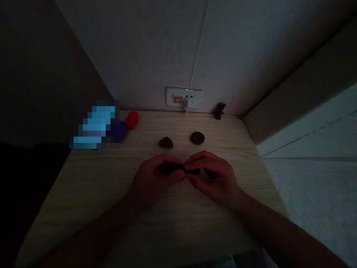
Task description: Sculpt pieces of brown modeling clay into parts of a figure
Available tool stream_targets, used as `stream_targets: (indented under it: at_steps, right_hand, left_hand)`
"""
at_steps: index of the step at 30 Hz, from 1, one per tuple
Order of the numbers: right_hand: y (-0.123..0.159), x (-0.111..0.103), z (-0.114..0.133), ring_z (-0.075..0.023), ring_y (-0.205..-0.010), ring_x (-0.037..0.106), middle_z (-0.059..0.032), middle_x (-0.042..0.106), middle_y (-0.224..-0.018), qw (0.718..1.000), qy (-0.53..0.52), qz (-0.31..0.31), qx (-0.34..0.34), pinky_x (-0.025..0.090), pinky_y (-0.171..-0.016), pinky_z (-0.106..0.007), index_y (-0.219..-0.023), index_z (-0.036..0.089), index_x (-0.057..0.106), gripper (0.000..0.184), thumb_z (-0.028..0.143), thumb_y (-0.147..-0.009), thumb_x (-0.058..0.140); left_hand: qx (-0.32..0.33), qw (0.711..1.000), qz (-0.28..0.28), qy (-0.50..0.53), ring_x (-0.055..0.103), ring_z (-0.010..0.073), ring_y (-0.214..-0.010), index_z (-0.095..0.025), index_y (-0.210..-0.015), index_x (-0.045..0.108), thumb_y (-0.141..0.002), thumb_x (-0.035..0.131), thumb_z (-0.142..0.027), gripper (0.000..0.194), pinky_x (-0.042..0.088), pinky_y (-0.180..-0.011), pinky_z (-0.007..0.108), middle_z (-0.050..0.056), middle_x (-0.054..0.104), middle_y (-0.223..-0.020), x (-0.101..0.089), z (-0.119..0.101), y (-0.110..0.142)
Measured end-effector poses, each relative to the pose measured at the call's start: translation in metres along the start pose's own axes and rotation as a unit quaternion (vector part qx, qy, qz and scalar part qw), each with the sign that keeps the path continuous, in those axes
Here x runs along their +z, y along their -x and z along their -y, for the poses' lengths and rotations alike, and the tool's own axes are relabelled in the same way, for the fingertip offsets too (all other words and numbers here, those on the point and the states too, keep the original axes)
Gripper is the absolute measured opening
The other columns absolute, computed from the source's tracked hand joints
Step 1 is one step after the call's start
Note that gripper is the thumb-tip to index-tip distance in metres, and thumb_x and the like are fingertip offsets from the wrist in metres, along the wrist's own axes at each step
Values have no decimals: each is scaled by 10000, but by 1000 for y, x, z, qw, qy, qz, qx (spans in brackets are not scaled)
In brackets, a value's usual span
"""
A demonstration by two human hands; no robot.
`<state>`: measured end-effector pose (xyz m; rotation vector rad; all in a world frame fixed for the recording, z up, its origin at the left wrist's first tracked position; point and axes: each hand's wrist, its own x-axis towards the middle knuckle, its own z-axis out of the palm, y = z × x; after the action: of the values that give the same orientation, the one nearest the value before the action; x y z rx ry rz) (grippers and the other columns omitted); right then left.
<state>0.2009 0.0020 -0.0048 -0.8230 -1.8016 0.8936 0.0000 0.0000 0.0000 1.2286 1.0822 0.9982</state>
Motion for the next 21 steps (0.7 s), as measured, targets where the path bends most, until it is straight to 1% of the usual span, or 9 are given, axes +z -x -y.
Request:
stream_targets:
  at_steps: [3, 5, 8, 12, 14, 16, 18, 21]
  right_hand:
    - [2, -2, 2, -200, -958, 694, -66, 729, -1050, 999, -15, 7, 35, 575, -836, -347, -1135, 247, 740, 331, 152, -822, 793]
    - [3, -2, 3, -187, -914, 700, -53, 745, -1020, 998, -32, 16, 60, 573, -803, -330, -1144, 260, 740, 314, 172, -845, 781]
    - [2, -2, 4, -164, -858, 704, -41, 755, -967, 995, -51, 22, 80, 567, -764, -298, -1091, 254, 765, 241, 176, -863, 768]
    - [1, -2, 4, -171, -880, 704, -54, 739, -981, 996, -52, 7, 67, 576, -793, -313, -1081, 242, 768, 237, 159, -859, 765]
    - [1, -2, 4, -185, -917, 704, -61, 730, -1011, 998, -43, 5, 52, 579, -815, -332, -1088, 248, 764, 256, 146, -853, 764]
    - [1, -2, 3, -193, -947, 700, -65, 720, -1034, 999, -30, 6, 36, 579, -836, -345, -1088, 253, 761, 271, 130, -846, 763]
    - [1, -3, 2, -197, -963, 693, -70, 711, -1049, 999, -20, 8, 33, 576, -853, -352, -1112, 249, 751, 300, 130, -837, 770]
    - [1, -3, 1, -199, -965, 690, -71, 715, -1052, 999, -20, 10, 49, 571, -854, -352, -1155, 244, 736, 336, 171, -832, 791]
  left_hand:
    - [10, 999, -23, -34, 764, 209, -790, -213, -854, 767, -710, 838, -235, 163, 629, -757, 323, 13, 808, -843, 0, -3, 0]
    - [16, 998, -31, -45, 761, 213, -801, -213, -845, 771, -706, 837, -221, 154, 626, -767, 331, 18, 809, -854, -1, -4, 0]
    - [22, 998, -27, -49, 749, 195, -781, -211, -849, 769, -720, 831, -223, 144, 614, -746, 306, 15, 801, -844, -2, -4, 2]
    - [21, 1000, -12, -14, 735, 173, -784, -211, -898, 755, -713, 844, -231, 206, 593, -732, 271, 5, 787, -859, -2, 0, 1]
    - [1, 1000, -1, 17, 732, 164, -750, -210, -917, 746, -710, 850, -243, 234, 594, -712, 269, 2, 786, -863, -1, 2, 0]
    - [-23, 999, 5, 30, 730, 162, -702, -202, -911, 744, -719, 845, -255, 223, 598, -686, 273, 3, 788, -825, 0, 3, -1]
    - [-30, 999, -3, 21, 738, 172, -704, -199, -888, 751, -717, 842, -248, 200, 605, -687, 282, 6, 791, -796, 0, 1, -1]
    - [-7, 1000, -29, -9, 757, 199, -776, -207, -852, 765, -684, 856, -222, 191, 617, -737, 306, 12, 804, -823, 1, -2, -1]
